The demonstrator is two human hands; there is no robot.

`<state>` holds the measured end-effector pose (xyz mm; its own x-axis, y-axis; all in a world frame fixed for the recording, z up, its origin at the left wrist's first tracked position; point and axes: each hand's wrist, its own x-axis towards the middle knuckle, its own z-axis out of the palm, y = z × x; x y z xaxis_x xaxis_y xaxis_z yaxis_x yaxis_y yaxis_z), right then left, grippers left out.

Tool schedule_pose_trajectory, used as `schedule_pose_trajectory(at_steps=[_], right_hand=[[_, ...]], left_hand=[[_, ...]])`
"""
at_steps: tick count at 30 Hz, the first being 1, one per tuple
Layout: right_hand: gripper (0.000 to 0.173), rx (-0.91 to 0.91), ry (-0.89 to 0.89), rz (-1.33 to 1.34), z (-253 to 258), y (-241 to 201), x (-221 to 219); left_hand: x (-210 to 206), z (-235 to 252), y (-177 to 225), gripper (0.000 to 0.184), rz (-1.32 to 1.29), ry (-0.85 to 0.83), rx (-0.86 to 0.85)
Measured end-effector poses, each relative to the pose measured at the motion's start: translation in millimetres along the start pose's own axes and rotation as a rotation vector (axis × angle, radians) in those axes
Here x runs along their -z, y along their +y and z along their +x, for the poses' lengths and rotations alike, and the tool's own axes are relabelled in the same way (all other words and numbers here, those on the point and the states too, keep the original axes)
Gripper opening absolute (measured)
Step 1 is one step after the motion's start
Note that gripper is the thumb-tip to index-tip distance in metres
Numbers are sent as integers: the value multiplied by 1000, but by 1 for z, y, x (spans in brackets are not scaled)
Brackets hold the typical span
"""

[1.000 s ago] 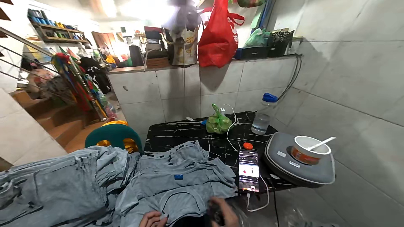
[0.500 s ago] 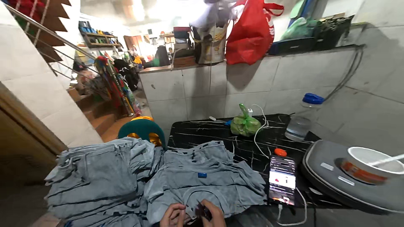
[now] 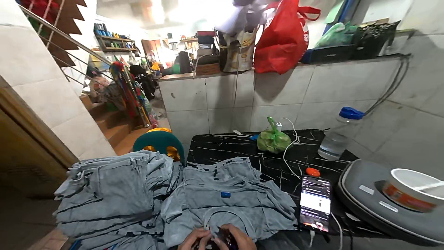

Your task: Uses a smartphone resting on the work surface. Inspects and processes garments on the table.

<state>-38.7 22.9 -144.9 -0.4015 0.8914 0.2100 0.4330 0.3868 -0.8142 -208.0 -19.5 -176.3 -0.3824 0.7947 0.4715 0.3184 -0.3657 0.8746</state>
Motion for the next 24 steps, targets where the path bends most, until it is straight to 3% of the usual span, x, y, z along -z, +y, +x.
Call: schedule_pose_trajectory(at_steps=[2, 7, 9, 13, 17, 24], right_hand=[[46, 22, 19, -63, 1, 5, 3], [42, 116, -108, -175, 6, 2, -3], [40, 96, -24, -196, 6, 0, -12], [33, -48, 200, 180, 16, -5, -22], [24, -102, 60, 447, 32, 2, -25], [18, -18, -61, 58, 27, -7, -13]], left_hand=[[3, 1, 7, 7, -88, -4, 101], [6, 0, 7, 5, -192, -70, 148], [6, 0, 8, 3, -201, -77, 154], [5, 1, 4, 4, -216, -88, 153], [3, 1, 0, 2, -189, -125, 83], [-2, -6, -21, 31, -110, -88, 100]])
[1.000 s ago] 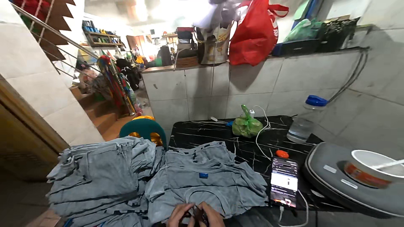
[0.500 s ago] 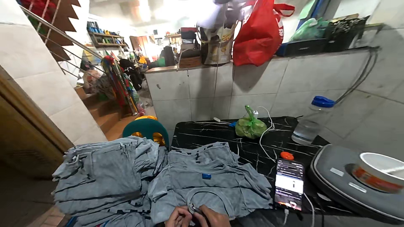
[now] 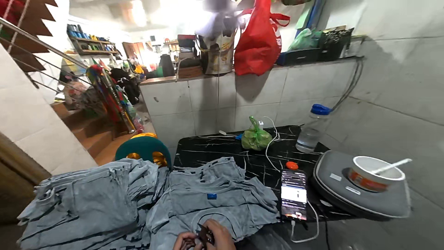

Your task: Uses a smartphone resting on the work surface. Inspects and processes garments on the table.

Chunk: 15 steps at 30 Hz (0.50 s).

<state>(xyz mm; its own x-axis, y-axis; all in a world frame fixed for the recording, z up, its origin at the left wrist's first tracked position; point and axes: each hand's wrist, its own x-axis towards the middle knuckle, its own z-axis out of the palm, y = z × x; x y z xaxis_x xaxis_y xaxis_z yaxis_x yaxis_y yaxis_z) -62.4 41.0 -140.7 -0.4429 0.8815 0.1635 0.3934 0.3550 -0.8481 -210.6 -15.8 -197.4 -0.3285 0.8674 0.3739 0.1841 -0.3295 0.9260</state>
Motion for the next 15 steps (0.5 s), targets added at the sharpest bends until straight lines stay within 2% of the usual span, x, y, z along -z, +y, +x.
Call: schedule_pose_trajectory(at_steps=[3, 8, 12, 15], right_hand=[[22, 7, -52, -93, -9, -11, 4], [22, 68, 8, -68, -17, -2, 4], [43, 49, 0, -141, -18, 11, 14], [43, 127, -48, -207, -17, 16, 11]], left_hand=[[0, 3, 13, 37, 45, -53, -20], [2, 7, 10, 12, 145, 18, -156], [9, 6, 18, 6, 30, -15, -25], [12, 7, 24, 4, -2, -58, 10]])
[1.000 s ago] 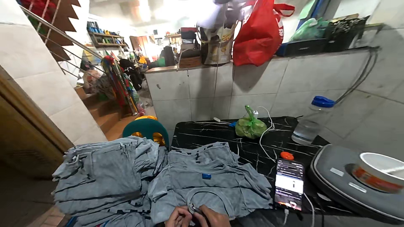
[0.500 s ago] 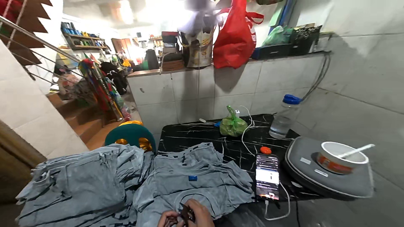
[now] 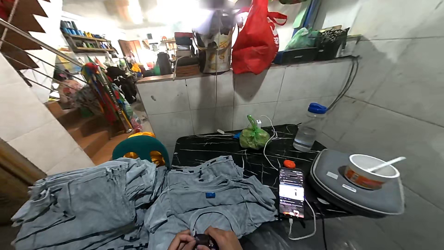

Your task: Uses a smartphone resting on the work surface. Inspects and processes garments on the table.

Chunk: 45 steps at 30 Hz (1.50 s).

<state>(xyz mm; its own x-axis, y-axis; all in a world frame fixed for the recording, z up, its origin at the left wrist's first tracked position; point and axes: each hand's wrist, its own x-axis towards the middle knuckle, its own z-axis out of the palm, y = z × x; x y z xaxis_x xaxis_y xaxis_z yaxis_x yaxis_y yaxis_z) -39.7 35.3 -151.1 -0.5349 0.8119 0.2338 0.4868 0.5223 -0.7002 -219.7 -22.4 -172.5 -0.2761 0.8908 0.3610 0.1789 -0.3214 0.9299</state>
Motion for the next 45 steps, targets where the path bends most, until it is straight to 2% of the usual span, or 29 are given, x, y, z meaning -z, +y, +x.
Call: schedule_pose_trajectory(at_steps=[5, 8, 10, 13, 16, 17, 19, 22, 24, 26, 28, 30, 34, 37, 40, 43, 45], right_hand=[[43, 15, 55, -49, 2, -4, -15], [40, -20, 230, 97, 4, -4, -26], [43, 13, 246, 193, 6, -2, -31], [31, 96, 280, 291, 9, 6, -39], [24, 96, 233, 312, 10, 13, -38], [21, 74, 192, 337, 11, 15, -35], [16, 49, 127, 421, 11, 15, -32], [19, -18, 161, 558, 10, 6, -37], [20, -69, 181, 616, 10, 2, -40], [24, -68, 184, 624, 10, 2, -40], [29, -53, 164, 616, 9, 2, -36], [32, -37, 151, 594, 8, 3, -34], [21, 25, 153, 502, 9, 9, -37], [17, 3, 152, 481, 9, 8, -36], [18, -78, 135, 520, 9, 5, -32], [19, -104, 122, 522, 8, 2, -31], [20, -119, 120, 516, 8, 1, -30]], left_hand=[[1, 0, 0, 3, 2, -15, -13], [-1, 2, 3, 4, -5, 23, 28], [-3, 3, 7, 4, -32, 72, 56], [-1, 4, 6, 1, -31, 28, -10], [17, 3, 1, 15, 110, -224, -112], [21, 3, 3, 16, 182, -262, -117], [21, 1, 4, 22, 312, -236, -112], [11, -1, 2, 42, 407, -111, -101], [2, -2, 0, 34, 449, -47, -151], [-5, -3, -1, 19, 479, 18, -230], [-7, -5, -2, 12, 494, 52, -280], [-7, -5, -4, 12, 497, 62, -281], [-1, -2, -7, 15, 464, 31, -203], [3, -1, -8, 15, 378, 21, -205], [2, -3, -6, 29, 340, -19, -196], [1, -4, -9, 14, 424, -10, -269], [1, -4, -9, 13, 478, -6, -283]])
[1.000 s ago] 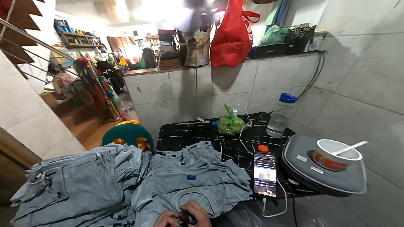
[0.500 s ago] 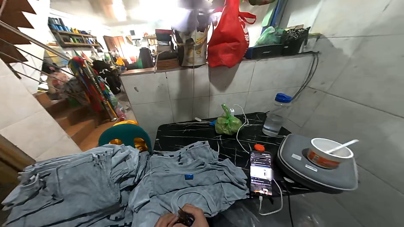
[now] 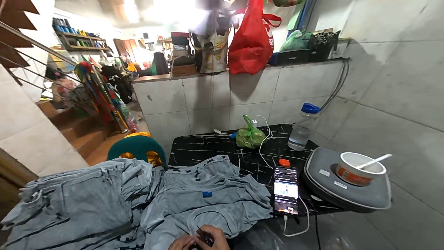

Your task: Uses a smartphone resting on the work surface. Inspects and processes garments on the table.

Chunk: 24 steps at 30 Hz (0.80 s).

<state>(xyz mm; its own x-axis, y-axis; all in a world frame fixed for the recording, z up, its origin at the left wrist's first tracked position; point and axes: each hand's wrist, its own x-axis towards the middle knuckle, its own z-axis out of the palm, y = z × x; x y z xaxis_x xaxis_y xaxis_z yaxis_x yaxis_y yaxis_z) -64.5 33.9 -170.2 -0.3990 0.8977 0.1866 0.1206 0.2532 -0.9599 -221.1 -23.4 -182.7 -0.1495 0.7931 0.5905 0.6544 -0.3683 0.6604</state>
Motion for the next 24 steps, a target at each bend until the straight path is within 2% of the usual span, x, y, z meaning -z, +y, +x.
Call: schedule_pose_trajectory(at_steps=[4, 7, 12, 15, 18, 22, 24], right_hand=[[20, -35, 9, -17, -1, -4, 0], [23, -14, 75, -88, -3, -5, -2], [42, 80, 150, -448, -12, -25, 8], [42, 167, 24, -636, -15, -26, 14], [41, 164, -45, -702, -17, -27, 9], [38, 200, -2, -750, -16, -25, 1], [39, 204, 92, -732, -17, -24, -3]], left_hand=[[1, 5, 4, 16, 71, -21, -7], [0, 6, 7, 17, 31, -47, -4], [2, 7, 4, 16, -111, 5, 41], [5, 7, 5, 16, -123, 6, 63], [4, 8, 10, 16, -126, -24, 62], [3, 7, 11, 14, -135, -14, 74], [5, 7, 11, 13, -162, -6, 87]])
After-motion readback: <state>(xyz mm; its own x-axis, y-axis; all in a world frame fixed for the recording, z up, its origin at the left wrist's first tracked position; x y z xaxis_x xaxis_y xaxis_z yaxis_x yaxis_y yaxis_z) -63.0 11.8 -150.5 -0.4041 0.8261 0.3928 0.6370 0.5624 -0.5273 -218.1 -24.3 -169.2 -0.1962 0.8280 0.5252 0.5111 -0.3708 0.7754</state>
